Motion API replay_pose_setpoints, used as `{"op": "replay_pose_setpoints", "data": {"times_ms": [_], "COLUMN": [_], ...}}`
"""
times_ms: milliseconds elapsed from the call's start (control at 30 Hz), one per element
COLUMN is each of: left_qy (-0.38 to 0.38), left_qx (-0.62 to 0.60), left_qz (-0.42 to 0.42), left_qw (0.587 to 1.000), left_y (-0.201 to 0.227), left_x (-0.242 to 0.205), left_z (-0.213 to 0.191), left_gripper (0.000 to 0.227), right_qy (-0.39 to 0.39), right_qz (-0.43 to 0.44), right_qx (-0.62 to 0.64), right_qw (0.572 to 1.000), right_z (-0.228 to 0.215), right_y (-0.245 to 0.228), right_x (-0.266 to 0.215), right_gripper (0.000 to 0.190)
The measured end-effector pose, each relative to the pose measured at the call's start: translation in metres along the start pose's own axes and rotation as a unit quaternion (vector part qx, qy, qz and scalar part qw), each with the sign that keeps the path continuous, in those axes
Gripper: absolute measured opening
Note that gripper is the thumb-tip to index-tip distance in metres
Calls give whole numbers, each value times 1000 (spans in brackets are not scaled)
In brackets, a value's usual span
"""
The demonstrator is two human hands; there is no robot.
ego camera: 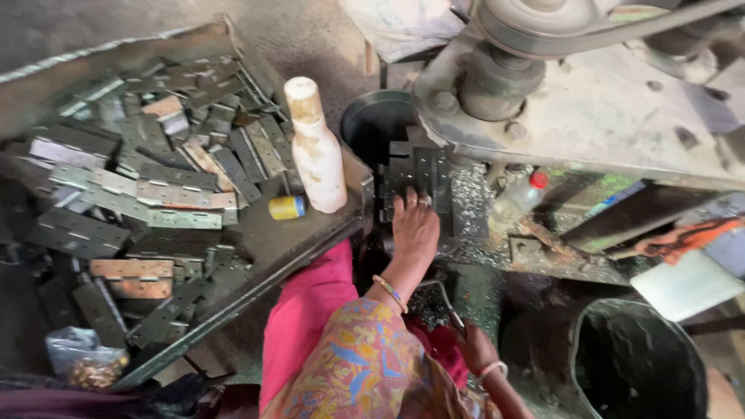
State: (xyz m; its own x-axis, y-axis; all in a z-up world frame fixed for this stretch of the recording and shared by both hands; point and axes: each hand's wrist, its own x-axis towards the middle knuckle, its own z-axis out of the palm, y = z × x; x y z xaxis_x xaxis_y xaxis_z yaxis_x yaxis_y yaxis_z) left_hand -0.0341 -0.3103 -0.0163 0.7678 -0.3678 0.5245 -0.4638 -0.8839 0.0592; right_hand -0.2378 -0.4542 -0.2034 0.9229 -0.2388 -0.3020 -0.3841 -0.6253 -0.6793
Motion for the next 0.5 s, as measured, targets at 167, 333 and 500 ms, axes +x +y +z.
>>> {"op": "replay_pose_setpoints", "data": {"times_ms": [167,333,500], "left_qy": [-148,-93,-133], "left_qx": [4,23,45], "left_qz": [0,-14,-16], "left_qw": [989,995,990], "left_y": [-7,0,-4], "left_x": [29,38,24], "left_z": [13,27,25], "left_gripper": [18,26,27], "right_qy": [-47,22,39], "right_qz": [54,42,25], "right_qx": [-141,-129,-124], "right_qw": [987,991,991], "right_z": [-36,-13,29], "right_y": [3,12,36], "right_x": [3,-2,-4], "right_gripper": [46,43,39]}}
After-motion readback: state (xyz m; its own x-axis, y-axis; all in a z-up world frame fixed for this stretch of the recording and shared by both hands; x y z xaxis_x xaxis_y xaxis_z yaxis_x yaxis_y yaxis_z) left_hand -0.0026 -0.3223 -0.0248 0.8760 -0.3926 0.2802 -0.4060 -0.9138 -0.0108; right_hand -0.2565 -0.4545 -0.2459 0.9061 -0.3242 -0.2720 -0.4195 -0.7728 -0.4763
